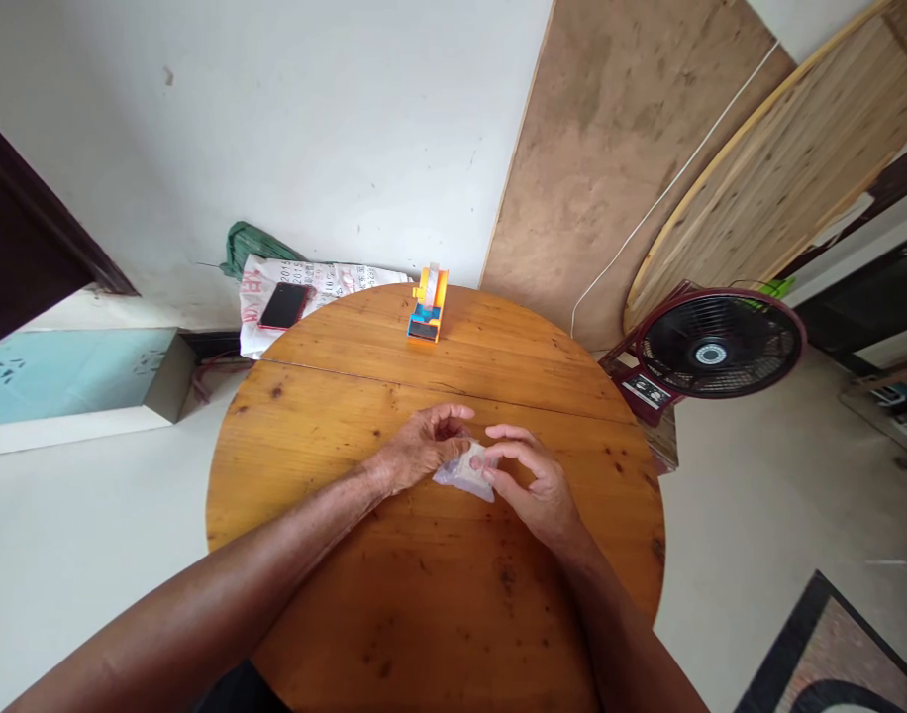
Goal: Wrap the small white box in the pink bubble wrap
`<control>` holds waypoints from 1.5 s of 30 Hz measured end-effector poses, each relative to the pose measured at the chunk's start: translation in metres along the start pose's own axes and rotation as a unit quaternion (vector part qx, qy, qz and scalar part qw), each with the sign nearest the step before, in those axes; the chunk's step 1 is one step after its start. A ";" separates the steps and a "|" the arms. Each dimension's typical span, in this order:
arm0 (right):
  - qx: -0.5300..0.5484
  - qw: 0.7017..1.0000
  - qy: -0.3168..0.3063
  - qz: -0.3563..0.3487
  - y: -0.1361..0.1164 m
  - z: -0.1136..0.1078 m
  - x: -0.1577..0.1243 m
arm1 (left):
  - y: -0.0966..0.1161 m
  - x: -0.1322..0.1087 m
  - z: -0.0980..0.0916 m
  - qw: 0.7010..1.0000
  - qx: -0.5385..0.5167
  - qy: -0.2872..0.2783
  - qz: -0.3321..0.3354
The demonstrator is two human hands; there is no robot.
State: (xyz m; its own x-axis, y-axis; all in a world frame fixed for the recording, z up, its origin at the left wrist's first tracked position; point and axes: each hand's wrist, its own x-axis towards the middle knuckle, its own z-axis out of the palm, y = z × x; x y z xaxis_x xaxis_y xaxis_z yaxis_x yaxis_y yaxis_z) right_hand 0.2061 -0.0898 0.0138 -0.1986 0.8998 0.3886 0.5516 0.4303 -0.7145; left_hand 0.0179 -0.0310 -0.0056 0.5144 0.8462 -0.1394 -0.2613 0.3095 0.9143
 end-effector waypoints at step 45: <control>0.303 0.902 0.230 0.205 0.014 -0.010 0.007 | 0.005 -0.014 0.009 0.991 0.056 -0.111 -0.046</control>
State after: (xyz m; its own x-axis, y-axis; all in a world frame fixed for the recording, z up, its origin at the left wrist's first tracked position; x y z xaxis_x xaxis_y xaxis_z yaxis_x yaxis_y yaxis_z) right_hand 0.2204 -0.0780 0.0126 0.3561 0.9266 0.1207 -0.0686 0.1548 -0.9856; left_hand 0.0164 -0.0445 0.0045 0.7020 0.6966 -0.1478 -0.1193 0.3196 0.9400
